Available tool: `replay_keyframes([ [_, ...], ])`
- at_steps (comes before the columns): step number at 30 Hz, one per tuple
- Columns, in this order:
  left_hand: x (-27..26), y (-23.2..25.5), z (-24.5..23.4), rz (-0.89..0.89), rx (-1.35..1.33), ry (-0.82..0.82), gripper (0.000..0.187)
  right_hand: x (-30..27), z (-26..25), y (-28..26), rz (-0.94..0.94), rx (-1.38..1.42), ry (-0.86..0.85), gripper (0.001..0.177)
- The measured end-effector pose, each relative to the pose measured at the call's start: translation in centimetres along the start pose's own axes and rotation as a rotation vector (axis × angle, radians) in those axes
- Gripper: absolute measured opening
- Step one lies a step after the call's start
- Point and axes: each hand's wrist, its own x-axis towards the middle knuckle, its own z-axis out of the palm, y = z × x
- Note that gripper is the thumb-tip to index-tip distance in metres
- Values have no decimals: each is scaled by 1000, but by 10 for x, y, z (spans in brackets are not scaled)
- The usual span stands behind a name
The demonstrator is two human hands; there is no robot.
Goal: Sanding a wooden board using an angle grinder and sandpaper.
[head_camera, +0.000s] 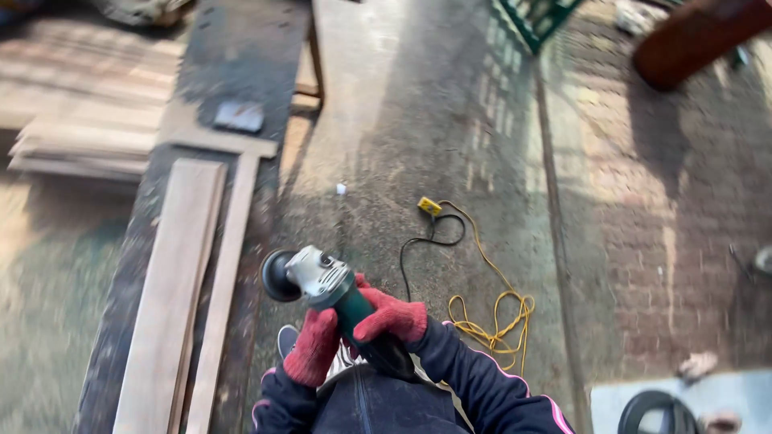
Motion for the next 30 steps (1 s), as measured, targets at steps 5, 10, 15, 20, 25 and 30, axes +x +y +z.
replay_keyframes([
  [5, 54, -41, -10, -130, -80, -56, 89, -20, -33, -31, -127, 77, -17, 45],
  [10, 118, -58, -36, -204, 25, 12, 66, -15, -52, -90, -196, -171, 157, 50],
  [15, 189, -33, 4, -331, -56, 464, 56, 27, -32, -156, -4, -1347, 850, 67],
  [20, 258, 5, 12, -106, -333, 110, 55, 17, -99, -181, -175, -411, 361, 68],
  [25, 331, 21, 3, 41, -444, -417, 57, 45, -132, -219, -3, 409, -254, 61],
  [30, 347, 57, 7, -102, -329, 39, 58, 102, -145, -278, -36, -420, 243, 77],
])
